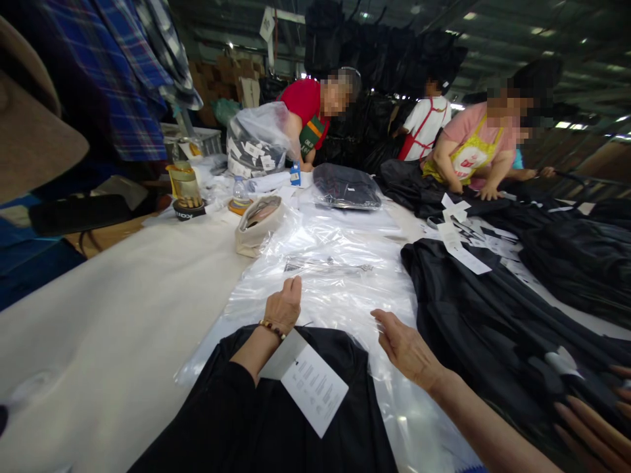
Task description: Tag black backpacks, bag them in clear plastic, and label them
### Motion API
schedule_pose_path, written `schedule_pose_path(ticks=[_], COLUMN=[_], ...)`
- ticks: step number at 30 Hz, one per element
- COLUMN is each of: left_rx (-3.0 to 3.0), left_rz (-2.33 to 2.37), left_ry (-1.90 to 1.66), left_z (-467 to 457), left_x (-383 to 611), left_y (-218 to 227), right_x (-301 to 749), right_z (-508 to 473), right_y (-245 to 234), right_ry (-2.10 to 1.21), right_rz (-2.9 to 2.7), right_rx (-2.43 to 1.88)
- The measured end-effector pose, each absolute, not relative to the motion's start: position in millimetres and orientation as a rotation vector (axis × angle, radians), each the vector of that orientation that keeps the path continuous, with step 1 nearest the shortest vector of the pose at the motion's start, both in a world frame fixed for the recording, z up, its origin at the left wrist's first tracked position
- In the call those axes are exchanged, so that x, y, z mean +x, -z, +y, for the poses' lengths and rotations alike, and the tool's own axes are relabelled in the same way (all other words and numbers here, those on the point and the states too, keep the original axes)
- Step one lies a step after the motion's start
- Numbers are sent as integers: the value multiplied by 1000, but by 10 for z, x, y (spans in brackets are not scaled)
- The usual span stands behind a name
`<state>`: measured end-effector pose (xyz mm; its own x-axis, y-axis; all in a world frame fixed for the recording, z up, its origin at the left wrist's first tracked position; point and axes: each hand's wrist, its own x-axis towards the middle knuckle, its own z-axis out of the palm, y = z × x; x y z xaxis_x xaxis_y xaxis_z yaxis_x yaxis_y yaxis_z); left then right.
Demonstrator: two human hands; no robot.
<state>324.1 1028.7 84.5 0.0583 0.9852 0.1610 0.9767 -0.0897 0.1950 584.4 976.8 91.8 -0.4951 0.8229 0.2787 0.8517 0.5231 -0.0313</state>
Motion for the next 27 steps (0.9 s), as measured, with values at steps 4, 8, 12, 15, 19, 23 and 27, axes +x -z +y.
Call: schedule_pose_path(ticks=[4, 8, 12, 15, 19, 23, 27], left_rx=[2070, 1855, 1759, 1903, 2205, 2340, 2218], left_rz=[2097, 2110, 2116, 2127, 2091, 2091, 2237], left_ry=[-553, -749, -870, -856, -646, -414, -323], left_z=[10330, 10391, 10444, 10458, 10464, 10493, 10517], left_x=[3142, 3042, 2992, 2933, 2776, 2573, 2303], left_y=[-871, -911, -957, -1027, -1139, -1212, -1216], right_x=[5856, 5829, 5788, 5812, 5927, 6032, 6080], right_z=[9783, 9793, 9788, 9805, 9847, 9871, 9863], right_y=[-846, -813, -755, -726, -705, -688, -748], right_ry=[348, 426, 445, 499, 560, 566, 434], right_rz=[-2433, -2411, -2372, -2295, -2271, -2305, -2297], right_rx=[-1581, -1687, -1734, -1807, -1843, -1828, -1914])
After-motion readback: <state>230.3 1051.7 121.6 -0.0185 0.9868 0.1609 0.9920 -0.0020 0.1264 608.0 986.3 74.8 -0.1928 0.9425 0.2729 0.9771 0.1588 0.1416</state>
